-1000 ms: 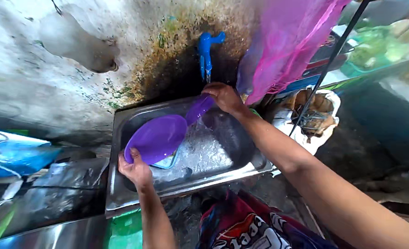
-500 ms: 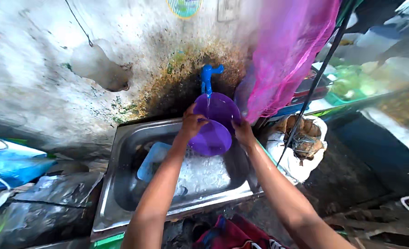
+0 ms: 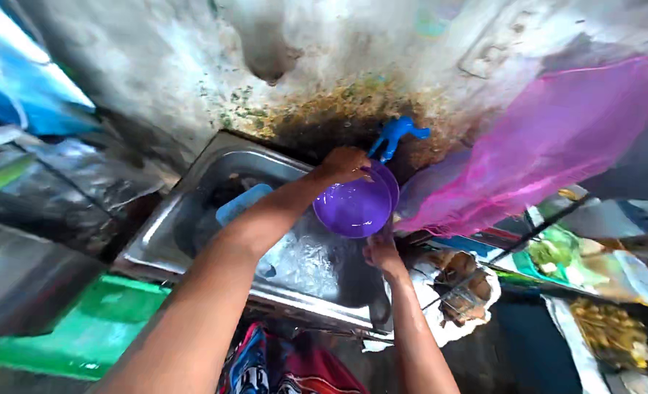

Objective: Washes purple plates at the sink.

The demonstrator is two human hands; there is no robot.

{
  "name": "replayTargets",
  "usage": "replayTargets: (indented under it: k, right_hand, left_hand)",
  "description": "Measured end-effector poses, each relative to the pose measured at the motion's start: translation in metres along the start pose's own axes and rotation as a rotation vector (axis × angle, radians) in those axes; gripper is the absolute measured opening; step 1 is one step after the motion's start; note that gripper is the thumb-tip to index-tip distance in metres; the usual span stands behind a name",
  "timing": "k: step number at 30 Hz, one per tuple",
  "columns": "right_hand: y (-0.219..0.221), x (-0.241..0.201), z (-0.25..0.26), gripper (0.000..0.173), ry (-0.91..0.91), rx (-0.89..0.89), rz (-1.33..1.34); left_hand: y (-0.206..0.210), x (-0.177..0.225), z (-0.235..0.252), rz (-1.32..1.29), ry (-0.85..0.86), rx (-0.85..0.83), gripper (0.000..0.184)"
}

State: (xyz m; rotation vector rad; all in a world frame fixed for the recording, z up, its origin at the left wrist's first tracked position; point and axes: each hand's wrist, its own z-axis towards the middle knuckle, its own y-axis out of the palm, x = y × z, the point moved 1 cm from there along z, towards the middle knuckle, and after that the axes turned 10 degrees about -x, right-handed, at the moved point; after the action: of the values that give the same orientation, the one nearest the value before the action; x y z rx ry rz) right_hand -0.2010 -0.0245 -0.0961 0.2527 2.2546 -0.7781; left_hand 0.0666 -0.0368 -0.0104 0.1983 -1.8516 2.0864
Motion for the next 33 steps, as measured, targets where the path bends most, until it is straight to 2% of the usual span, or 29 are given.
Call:
replayTargets:
  k: [2,4,6,9,12,14,16,19,22,25,27,30,33]
  right_hand:
    - [0.036,-0.022,0.002,0.049,-0.025,-0.429,-0.417]
    - [0.094,-0.051,0.008,0.048,-0.132,-0.706,-0.762]
    - [0.152,-0.072,0.012,0.063,-0.207,-0.737,-0.968]
    - [0.208,-0.080,0.026,0.078,-0.274,-0.600,-1.049]
    - [0.224,-0.060,0.047,0.063,-0.386,-0.663,-0.978]
    - [0.201,-0.043,0.054,0.052,-0.427,-0.690,-0.932]
    - [0.150,-0.035,0.059,0.048,-0.397,-0.645,-0.860]
    - [0.051,-0.057,0.079,0.037,-0.350,-0.350,-0.667]
    - [-0.012,-0.086,0.098,0.038,-0.429,0.037,-0.571]
    - [-0.035,-0.109,0.100,0.041,-0.552,0.337,-0.421]
    - [-0.043,-0.119,0.099,0.039,-0.587,0.461,-0.238]
    - [-0.050,-0.111,0.100,0.041,-0.578,0.458,0.120]
    - [-0.044,-0.093,0.095,0.038,-0.684,0.279,0.601]
  left_hand:
    - [0.000,0.007,-0.011,0.100,0.015,-0.039,0.037]
    - [0.000,0.016,-0.021,0.209,0.051,-0.064,0.036]
    - [-0.004,0.020,-0.037,0.296,0.055,0.022,0.037]
    - [-0.027,0.019,-0.077,0.365,-0.013,0.237,0.036]
    - [-0.047,0.013,-0.132,0.408,-0.176,0.417,0.029]
    - [-0.060,0.011,-0.177,0.391,-0.412,0.455,0.028]
    - [-0.064,0.010,-0.224,0.308,-0.687,0.458,0.035]
    - [-0.057,0.006,-0.282,0.144,-0.947,0.530,0.044]
    - [-0.037,0.008,-0.293,0.095,-1.002,0.604,0.047]
    - [-0.024,0.011,-0.285,0.058,-0.983,0.604,0.045]
    - [-0.020,0.015,-0.284,0.025,-0.972,0.615,0.045]
    - [-0.020,0.023,-0.286,-0.023,-0.968,0.660,0.044]
    - [-0.011,0.041,-0.291,0.017,-0.968,0.764,0.033]
